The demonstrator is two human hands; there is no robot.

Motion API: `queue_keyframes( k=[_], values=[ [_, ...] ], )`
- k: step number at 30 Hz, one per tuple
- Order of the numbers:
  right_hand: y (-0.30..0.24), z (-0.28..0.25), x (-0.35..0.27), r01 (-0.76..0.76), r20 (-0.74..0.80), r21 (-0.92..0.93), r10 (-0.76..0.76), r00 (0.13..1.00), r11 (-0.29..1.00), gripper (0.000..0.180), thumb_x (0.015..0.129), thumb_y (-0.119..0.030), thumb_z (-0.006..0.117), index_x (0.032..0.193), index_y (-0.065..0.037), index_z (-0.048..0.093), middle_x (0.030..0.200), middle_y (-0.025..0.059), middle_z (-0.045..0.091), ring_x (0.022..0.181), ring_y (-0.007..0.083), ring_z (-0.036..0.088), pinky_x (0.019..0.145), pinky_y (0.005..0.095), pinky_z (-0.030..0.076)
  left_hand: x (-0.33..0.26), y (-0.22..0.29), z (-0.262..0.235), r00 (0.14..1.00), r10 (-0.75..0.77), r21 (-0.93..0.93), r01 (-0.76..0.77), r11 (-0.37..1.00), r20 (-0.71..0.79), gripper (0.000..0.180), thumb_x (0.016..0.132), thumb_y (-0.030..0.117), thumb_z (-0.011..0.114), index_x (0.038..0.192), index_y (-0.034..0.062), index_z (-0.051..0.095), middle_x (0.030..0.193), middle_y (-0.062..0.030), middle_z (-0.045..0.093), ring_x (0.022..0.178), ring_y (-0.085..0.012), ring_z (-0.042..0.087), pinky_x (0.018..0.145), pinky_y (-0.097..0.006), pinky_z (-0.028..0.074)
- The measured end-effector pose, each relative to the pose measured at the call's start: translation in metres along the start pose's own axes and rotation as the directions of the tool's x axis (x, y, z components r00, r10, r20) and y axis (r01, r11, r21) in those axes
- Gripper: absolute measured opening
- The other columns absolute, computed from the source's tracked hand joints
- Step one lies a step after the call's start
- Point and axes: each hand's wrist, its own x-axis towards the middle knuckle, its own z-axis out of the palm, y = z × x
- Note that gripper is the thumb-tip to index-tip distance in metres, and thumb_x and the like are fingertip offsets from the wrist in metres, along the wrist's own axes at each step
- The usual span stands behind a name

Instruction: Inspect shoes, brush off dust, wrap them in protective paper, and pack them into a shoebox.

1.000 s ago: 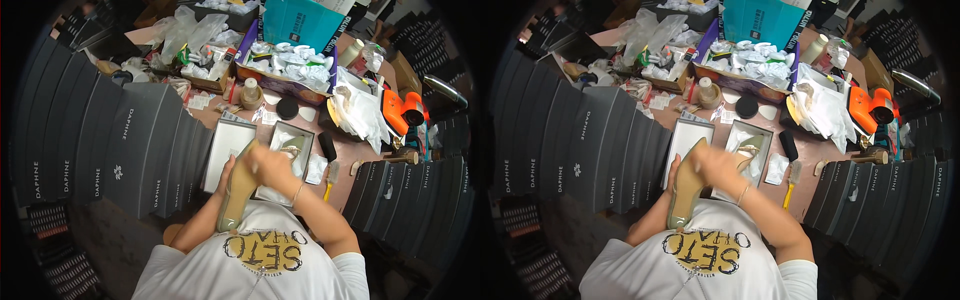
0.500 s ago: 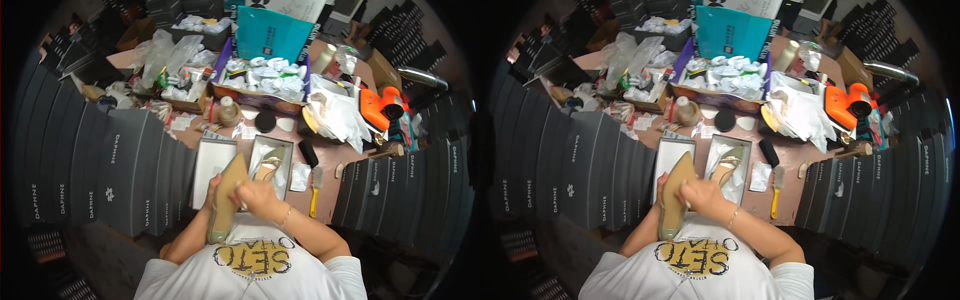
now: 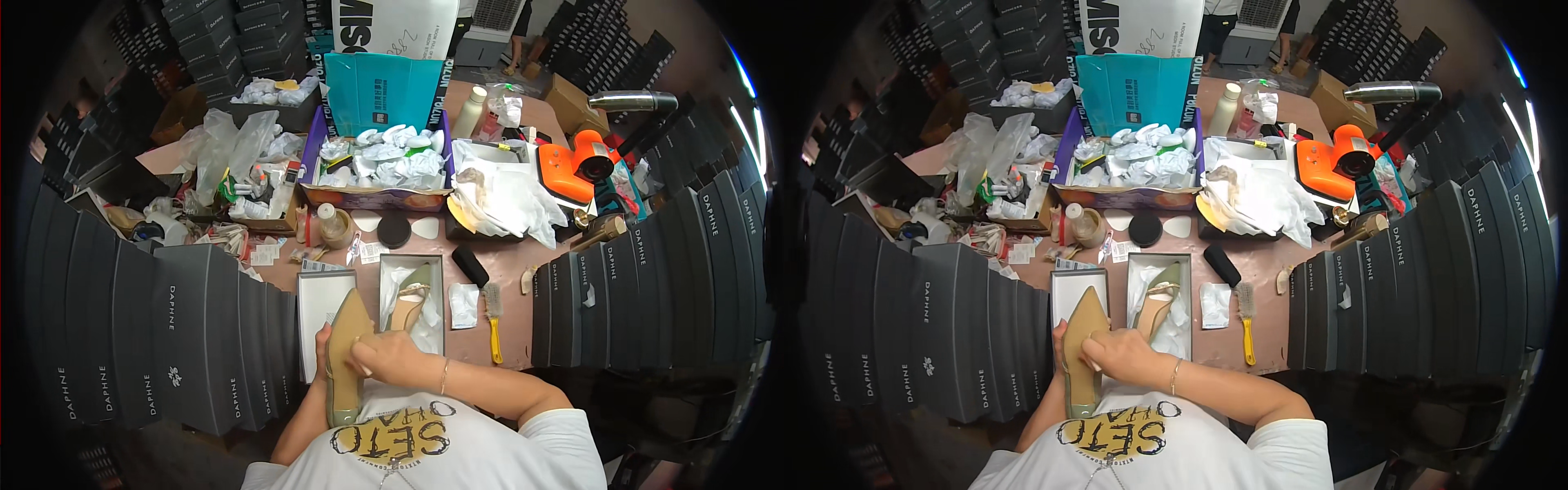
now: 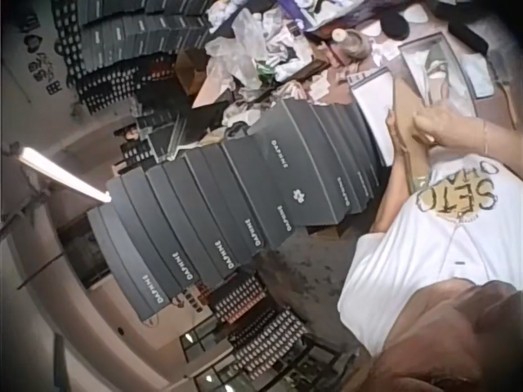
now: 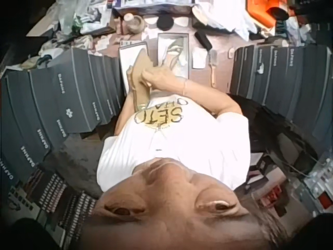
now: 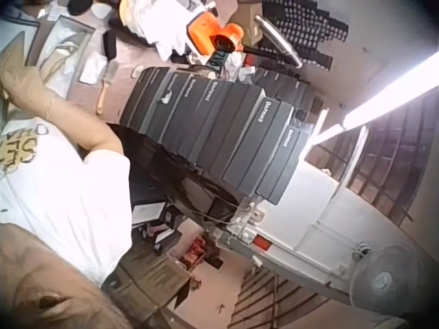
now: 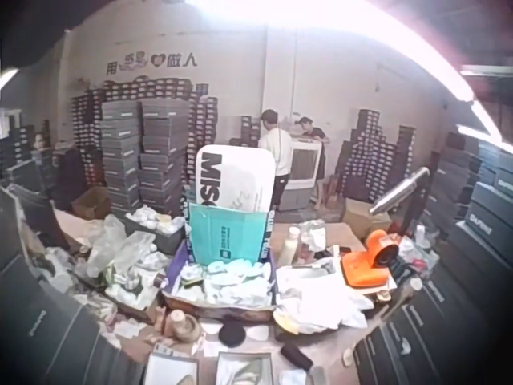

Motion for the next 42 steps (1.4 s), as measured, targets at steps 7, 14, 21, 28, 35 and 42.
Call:
queue_keyframes(
  k=[7, 14, 21, 28, 35, 42],
  values=[
    [0.005, 0.001, 0.01, 0.017, -0.04, 0.021, -0.016, 0.999, 1.0, 0.018, 0.079, -0.017, 0.063, 0.078, -0.009, 0.047, 0.064, 0.0068, 0.052, 0.052, 0.0247, 0.057, 0.046, 0.0348, 0.046, 0.0, -0.001, 0.001, 0.999, -0.008, -0.002, 0.008, 1.0, -0.04, 0.075, 0.086, 0.06, 0.038, 0.134, 0.0028, 0.04, 0.118, -0.0165, 0.056, 0.109, -0.0289, 0.056, 0.096, -0.04, 0.044],
    [0.02, -0.005, 0.012, -0.078, -0.088, 0.02, 0.079, 0.993, 0.997, 0.02, 0.086, -0.017, 0.059, 0.075, -0.009, 0.045, 0.064, 0.0055, 0.049, 0.05, 0.0237, 0.055, 0.046, 0.0334, 0.046, -0.005, 0.006, 0.029, 0.998, 0.045, -0.075, -0.047, 0.996, -0.034, 0.074, 0.086, 0.061, 0.04, 0.133, 0.0039, 0.04, 0.113, -0.0119, 0.056, 0.101, -0.0205, 0.057, 0.09, -0.034, 0.046],
    [0.035, -0.001, 0.023, -0.126, -0.104, 0.045, 0.13, 0.986, 0.991, 0.025, 0.082, -0.022, 0.065, 0.074, -0.009, 0.045, 0.06, 0.006, 0.05, 0.049, 0.0249, 0.055, 0.043, 0.0354, 0.044, -0.004, -0.006, 0.015, 0.999, -0.006, -0.094, 0.01, 0.996, 0.051, 0.076, 0.084, 0.061, 0.041, 0.135, 0.0052, 0.038, 0.119, -0.015, 0.054, 0.109, -0.0258, 0.055, 0.095, -0.038, 0.044],
    [0.016, -0.005, 0.021, -0.038, 0.013, 0.018, 0.037, 0.999, 0.999, 0.014, 0.083, -0.019, 0.056, 0.078, -0.008, 0.048, 0.064, 0.0068, 0.053, 0.055, 0.0242, 0.06, 0.047, 0.0358, 0.047, -0.007, -0.006, 0.02, 0.999, 0.049, 0.018, -0.048, 0.999, -0.013, 0.076, 0.086, 0.06, 0.038, 0.136, 0.0026, 0.036, 0.119, -0.0168, 0.054, 0.11, -0.0296, 0.054, 0.097, -0.042, 0.043],
    [0.045, 0.011, 0.028, -0.356, 0.134, 0.064, 0.346, 0.929, 0.932, 0.014, 0.083, -0.018, 0.058, 0.084, -0.006, 0.05, 0.071, 0.0121, 0.06, 0.067, 0.0335, 0.063, 0.064, 0.042, 0.051, 0.01, 0.014, -0.016, 0.999, 0.038, -0.013, -0.038, 0.999, -0.015, 0.074, 0.088, 0.061, 0.035, 0.128, -0.0004, 0.044, 0.109, -0.0146, 0.058, 0.093, -0.0271, 0.061, 0.075, -0.038, 0.053],
    [0.073, 0.029, -0.087, -0.681, 0.644, -0.039, 0.539, 0.542, 0.731, 0.034, 0.084, -0.027, 0.061, 0.11, -0.006, 0.056, 0.086, 0.0215, 0.065, 0.082, 0.0363, 0.064, 0.072, 0.0442, 0.05, 0.046, 0.058, -0.048, 0.802, 0.581, 0.886, -0.164, 0.433, -0.135, 0.067, 0.087, 0.028, 0.062, 0.14, 0.0011, 0.031, 0.124, -0.0168, 0.053, 0.106, -0.0265, 0.056, 0.089, -0.03, 0.045]
  ],
)
